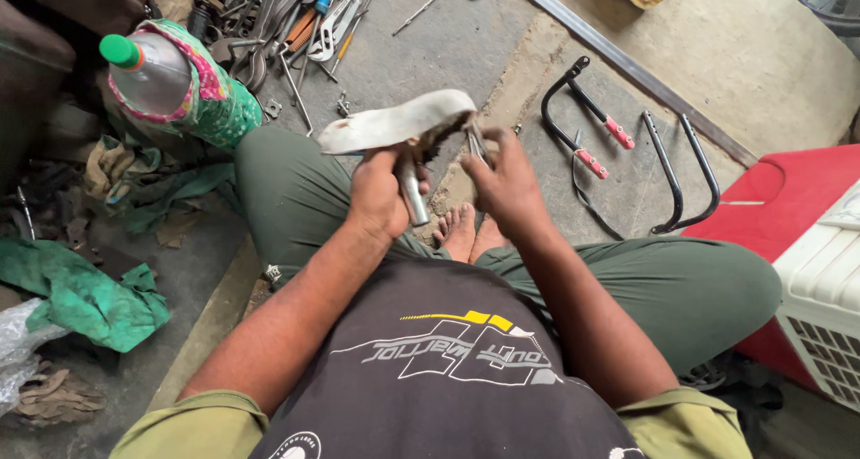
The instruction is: The person sits on the floor and uses pliers to bend and shape two curved metal rods. They then pick up a white plastic component, insert a metal tube into it, and use a wrench to tighten a fitting. The person continues to adjust the assembly with their hands and tools.
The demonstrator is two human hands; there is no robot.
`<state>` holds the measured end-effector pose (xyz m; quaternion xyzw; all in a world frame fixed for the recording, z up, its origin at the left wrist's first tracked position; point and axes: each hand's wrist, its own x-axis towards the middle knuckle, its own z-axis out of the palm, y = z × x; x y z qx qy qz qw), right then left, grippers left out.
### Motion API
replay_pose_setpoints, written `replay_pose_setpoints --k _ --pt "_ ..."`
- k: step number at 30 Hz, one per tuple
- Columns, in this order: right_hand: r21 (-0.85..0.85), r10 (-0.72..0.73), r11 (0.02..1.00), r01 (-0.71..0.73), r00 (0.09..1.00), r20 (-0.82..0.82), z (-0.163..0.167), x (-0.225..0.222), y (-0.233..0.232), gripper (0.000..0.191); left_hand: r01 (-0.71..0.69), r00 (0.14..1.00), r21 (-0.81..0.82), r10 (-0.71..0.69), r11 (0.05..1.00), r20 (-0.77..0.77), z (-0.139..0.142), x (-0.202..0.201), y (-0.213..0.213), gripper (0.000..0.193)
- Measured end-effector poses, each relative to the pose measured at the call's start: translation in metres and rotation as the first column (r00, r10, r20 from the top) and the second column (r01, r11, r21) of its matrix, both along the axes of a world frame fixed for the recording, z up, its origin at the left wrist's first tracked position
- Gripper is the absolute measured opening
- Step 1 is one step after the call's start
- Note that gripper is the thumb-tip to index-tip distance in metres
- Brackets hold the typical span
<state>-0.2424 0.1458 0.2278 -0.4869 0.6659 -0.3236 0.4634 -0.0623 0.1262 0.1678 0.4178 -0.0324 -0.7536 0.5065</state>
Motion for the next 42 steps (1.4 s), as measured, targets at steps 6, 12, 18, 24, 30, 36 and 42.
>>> replay_pose_setpoints --k 6,12,18,24,30,36,42 --pt "-0.073 0.174 0.978 -0.196 0.956 -0.235 0.038 0.015 0.040 0.049 -0.087 0.996 0.021 0.087 0.996 0.008 -0.019 0.017 -0.015 0.032" --pt "-0.140 0.132 0.975 -0.172 0.958 -0.253 0.039 0.022 0.034 0.046 -0.114 0.986 -0.006 0.113 0.993 -0.119 -0.023 0.001 -0.015 0.027" --pt "-0.120 0.152 0.974 -0.190 0.952 -0.267 0.046 0.033 0.027 0.036 -0.148 0.967 0.044 0.153 0.988 -0.203 -0.024 -0.011 -0.008 0.025" --pt "-0.189 0.143 0.963 -0.190 0.961 -0.237 0.053 0.025 0.030 0.035 -0.093 0.977 0.017 0.095 0.995 -0.190 -0.035 -0.007 -0.006 0.029" --pt "-0.377 0.175 0.877 -0.299 0.928 -0.329 0.048 0.033 0.031 0.034 0.027 0.994 0.114 -0.014 0.993 -0.110 -0.040 -0.007 -0.001 0.030" --pt "-0.350 0.099 0.904 -0.244 0.918 -0.385 0.056 0.018 0.052 0.040 0.014 0.992 0.146 0.004 0.989 -0.128 -0.037 -0.004 0.001 0.036" --pt "-0.442 0.144 0.823 -0.357 0.883 -0.446 0.032 0.029 0.041 0.046 0.071 0.997 0.144 -0.068 0.987 -0.029 -0.033 -0.011 0.001 0.036"
